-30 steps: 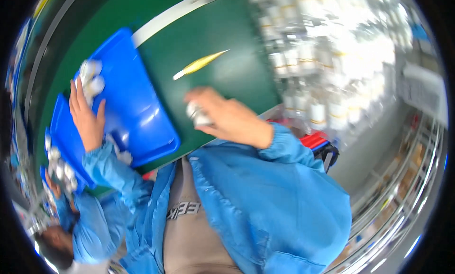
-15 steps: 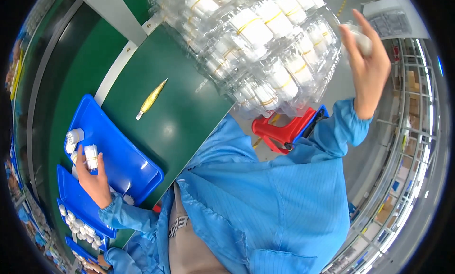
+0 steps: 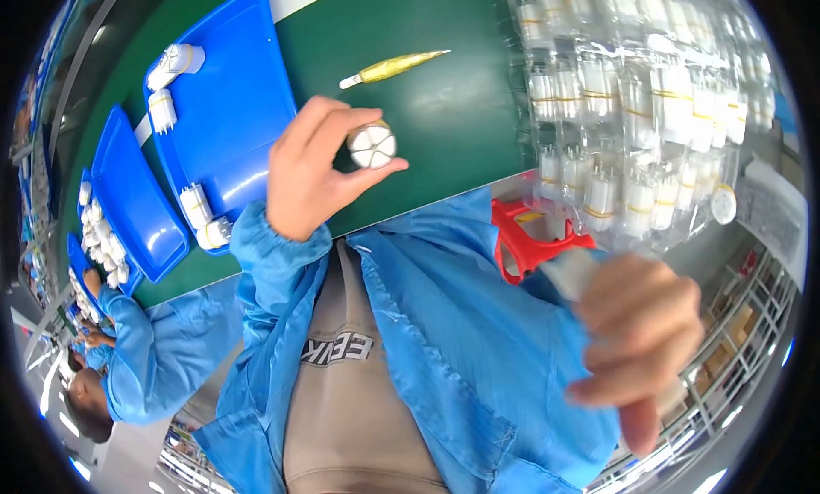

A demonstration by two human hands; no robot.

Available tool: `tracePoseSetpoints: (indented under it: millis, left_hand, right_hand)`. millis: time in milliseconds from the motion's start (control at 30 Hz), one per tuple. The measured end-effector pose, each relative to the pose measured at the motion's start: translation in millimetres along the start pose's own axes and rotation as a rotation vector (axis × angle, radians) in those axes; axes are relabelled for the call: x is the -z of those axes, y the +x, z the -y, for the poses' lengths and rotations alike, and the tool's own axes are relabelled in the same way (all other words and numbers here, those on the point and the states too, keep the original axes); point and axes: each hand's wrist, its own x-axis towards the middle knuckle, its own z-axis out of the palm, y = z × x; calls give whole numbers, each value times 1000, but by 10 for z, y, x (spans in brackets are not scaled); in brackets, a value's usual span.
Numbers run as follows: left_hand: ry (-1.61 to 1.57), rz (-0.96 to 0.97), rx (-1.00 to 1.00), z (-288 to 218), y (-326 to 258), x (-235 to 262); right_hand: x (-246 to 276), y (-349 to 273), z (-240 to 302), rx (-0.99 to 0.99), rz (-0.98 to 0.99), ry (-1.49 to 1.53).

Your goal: The person removes plastic wrapping from stacked component bundles, then repeatedly takes bundled components from a tray, presses them using a white cylindrical tool, and returns them to the tray.

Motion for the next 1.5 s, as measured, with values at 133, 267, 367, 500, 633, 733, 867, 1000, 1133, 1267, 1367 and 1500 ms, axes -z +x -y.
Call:
tracePoseSetpoints:
  millis: [133, 267, 367, 500, 633, 733, 867, 1000, 1133, 1267, 1367, 1500]
  left_hand:
    - [-117, 60, 97, 126, -163, -182]
    - [-199, 72, 79, 116, -139, -191]
    - [-202, 152, 51, 143, -119, -140]
    - [-213, 102, -10, 148, -110, -147]
    - [-201, 118, 39, 132, -115, -155]
    - [-249, 150, 66, 165, -163, -167]
    - [-270, 176, 19, 145, -134, -127]
    - [-248, 224, -12, 174, -118, -101]
    - [-280, 266, 37, 174, -123, -79]
    - [-255, 273, -12, 179, -93, -51]
    - [-118, 66, -24, 98, -88, -99]
    - [-239, 170, 69, 180, -201, -92]
  right_hand:
    - [-542, -27, -1067, 143, -483, 16]
    - [-623, 176, -1493, -56, -467, -171]
    - [-605, 153, -1632, -77, -379, -252]
    - [-654, 128, -1632, -186, -442, -229]
    - [-651, 124, -1609, -244, -499, -95]
    - [-652, 51, -1627, -118, -693, 383]
    - [-623, 156, -1592, -179, -488, 187]
    - [-604, 220, -1617, -113, -355, -18]
    - [-577, 147, -1585, -162, -441, 120]
    - [-695, 168, -1661, -66, -351, -297]
    - [-719, 116, -1592, -220, -321, -322]
    - [-686, 92, -1623, -257, -478, -38]
